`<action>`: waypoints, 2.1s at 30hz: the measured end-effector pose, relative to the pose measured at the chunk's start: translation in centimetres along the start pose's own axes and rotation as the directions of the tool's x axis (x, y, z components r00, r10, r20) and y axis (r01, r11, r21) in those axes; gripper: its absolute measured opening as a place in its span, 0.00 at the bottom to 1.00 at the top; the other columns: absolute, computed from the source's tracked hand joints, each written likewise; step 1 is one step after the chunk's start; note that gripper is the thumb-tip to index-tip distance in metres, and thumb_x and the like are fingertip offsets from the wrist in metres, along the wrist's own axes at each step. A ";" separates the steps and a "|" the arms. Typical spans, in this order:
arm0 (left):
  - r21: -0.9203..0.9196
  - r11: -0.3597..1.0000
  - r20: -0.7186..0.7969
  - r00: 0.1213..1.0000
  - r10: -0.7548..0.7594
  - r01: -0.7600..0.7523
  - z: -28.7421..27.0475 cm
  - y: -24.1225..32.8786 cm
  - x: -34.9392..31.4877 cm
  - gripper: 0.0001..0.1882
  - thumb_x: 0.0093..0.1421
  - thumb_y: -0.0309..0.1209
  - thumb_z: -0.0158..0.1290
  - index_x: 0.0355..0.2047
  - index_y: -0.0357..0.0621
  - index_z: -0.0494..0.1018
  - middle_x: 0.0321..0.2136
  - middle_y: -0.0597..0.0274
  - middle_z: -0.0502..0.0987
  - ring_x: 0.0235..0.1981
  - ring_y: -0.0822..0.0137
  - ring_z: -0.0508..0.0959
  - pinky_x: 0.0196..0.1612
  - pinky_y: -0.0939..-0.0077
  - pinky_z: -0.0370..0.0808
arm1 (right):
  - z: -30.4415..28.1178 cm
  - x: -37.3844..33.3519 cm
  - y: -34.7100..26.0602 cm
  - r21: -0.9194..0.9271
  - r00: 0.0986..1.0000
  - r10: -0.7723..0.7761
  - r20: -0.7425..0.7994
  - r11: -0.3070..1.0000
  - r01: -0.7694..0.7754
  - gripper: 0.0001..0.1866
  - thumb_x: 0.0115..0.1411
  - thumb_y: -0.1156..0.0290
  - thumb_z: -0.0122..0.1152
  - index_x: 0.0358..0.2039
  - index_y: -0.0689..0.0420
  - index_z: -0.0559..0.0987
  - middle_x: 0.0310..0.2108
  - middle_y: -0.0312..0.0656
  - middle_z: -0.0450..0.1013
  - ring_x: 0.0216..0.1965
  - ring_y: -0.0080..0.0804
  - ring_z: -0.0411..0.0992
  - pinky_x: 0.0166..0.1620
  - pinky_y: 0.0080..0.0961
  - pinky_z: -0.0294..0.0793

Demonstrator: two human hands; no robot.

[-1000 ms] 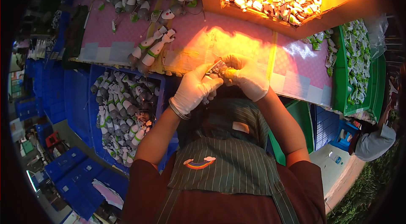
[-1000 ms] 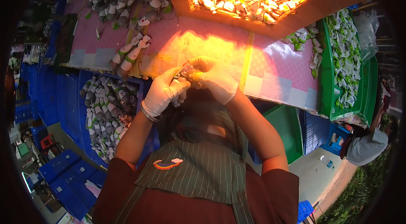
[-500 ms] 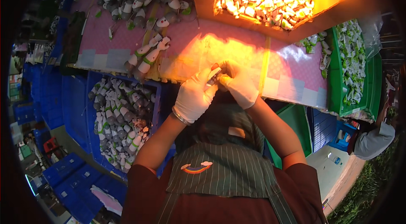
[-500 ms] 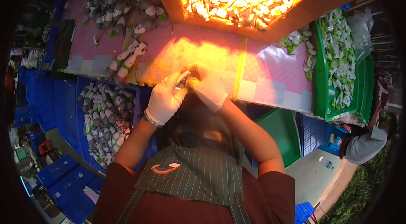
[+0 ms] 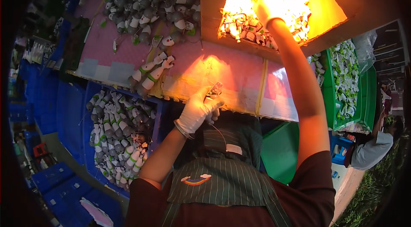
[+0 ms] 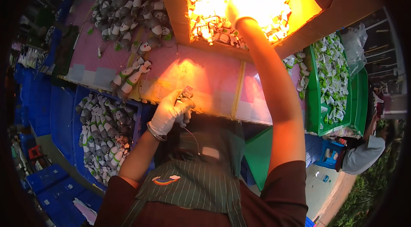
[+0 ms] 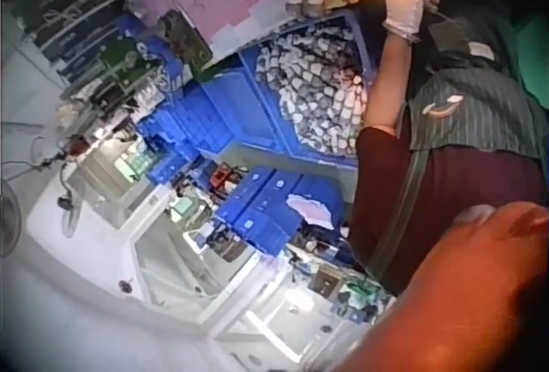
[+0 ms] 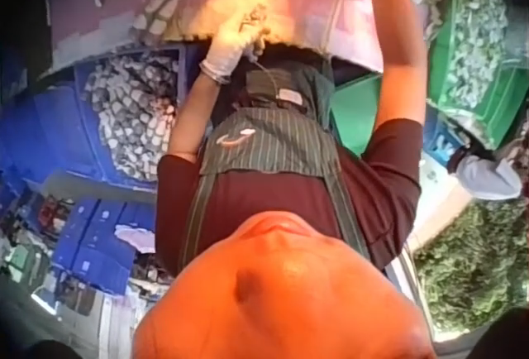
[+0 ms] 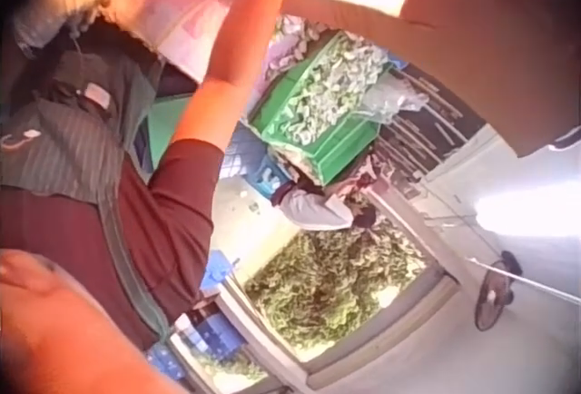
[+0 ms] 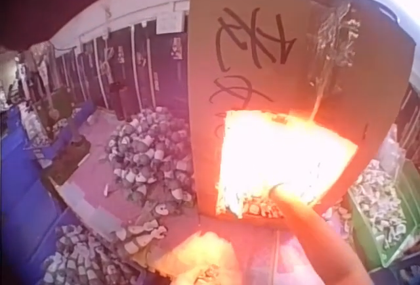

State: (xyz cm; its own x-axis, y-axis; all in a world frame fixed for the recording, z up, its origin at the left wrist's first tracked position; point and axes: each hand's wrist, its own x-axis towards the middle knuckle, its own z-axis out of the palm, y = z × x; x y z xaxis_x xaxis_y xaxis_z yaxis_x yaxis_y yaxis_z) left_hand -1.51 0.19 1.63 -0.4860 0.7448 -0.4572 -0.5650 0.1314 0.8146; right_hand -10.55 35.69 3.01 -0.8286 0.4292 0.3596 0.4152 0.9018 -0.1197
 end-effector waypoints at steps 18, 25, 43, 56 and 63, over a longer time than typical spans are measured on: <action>-0.143 0.989 -0.031 0.999 0.022 -0.027 -2.0 0.1 -1.8 0.23 0.59 0.34 0.58 0.52 0.39 0.64 0.20 0.64 0.74 0.17 0.74 0.73 0.19 0.80 0.69 | -1.0 0.3 5.7 0.092 0.993 -0.102 0.060 0.991 0.097 0.10 0.61 0.63 0.52 0.33 0.55 0.77 0.21 0.51 0.73 0.24 0.45 0.73 0.30 0.35 0.73; -0.192 0.981 -0.020 1.000 0.018 -0.021 -1.5 -0.6 -1.6 0.24 0.58 0.34 0.59 0.51 0.39 0.65 0.20 0.65 0.73 0.17 0.73 0.73 0.20 0.80 0.69 | -2.1 -2.5 3.0 0.094 0.995 -0.097 0.032 0.991 0.093 0.10 0.61 0.64 0.52 0.32 0.56 0.77 0.20 0.50 0.72 0.25 0.48 0.73 0.30 0.37 0.73; 0.104 0.994 -0.146 0.988 0.057 -0.042 0.1 -0.8 -0.5 0.27 0.59 0.30 0.58 0.57 0.38 0.63 0.22 0.68 0.71 0.19 0.77 0.72 0.20 0.84 0.68 | -3.0 -18.7 -4.3 0.488 0.958 -0.288 -0.008 0.834 0.255 0.07 0.47 0.80 0.62 0.26 0.57 0.74 0.27 0.44 0.70 0.34 0.42 0.72 0.35 0.33 0.73; 0.090 0.996 -0.103 0.994 0.019 -0.010 0.9 -0.5 -1.2 0.24 0.59 0.30 0.57 0.54 0.37 0.65 0.22 0.68 0.71 0.18 0.78 0.71 0.19 0.85 0.67 | -3.7 -19.5 -5.8 0.703 0.924 -0.038 0.382 0.660 -0.263 0.10 0.57 0.71 0.64 0.37 0.60 0.75 0.32 0.38 0.75 0.32 0.27 0.74 0.37 0.25 0.73; 0.071 0.997 -0.048 0.998 0.035 -0.031 1.2 -0.5 -0.8 0.23 0.59 0.28 0.57 0.54 0.38 0.65 0.21 0.68 0.71 0.16 0.77 0.71 0.18 0.84 0.67 | -5.5 -22.6 -9.3 0.759 0.781 -0.251 0.572 -0.197 -0.620 0.11 0.57 0.70 0.56 0.38 0.63 0.72 0.33 0.41 0.73 0.31 0.26 0.72 0.37 0.22 0.72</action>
State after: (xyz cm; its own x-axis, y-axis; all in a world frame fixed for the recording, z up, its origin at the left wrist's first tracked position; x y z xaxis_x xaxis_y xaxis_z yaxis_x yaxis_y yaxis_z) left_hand -0.06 0.37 2.05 -0.5368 0.7167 -0.4452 -0.5007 0.1541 0.8518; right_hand 6.44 17.36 1.11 -0.9661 0.1372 -0.2189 0.1468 -0.4055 -0.9022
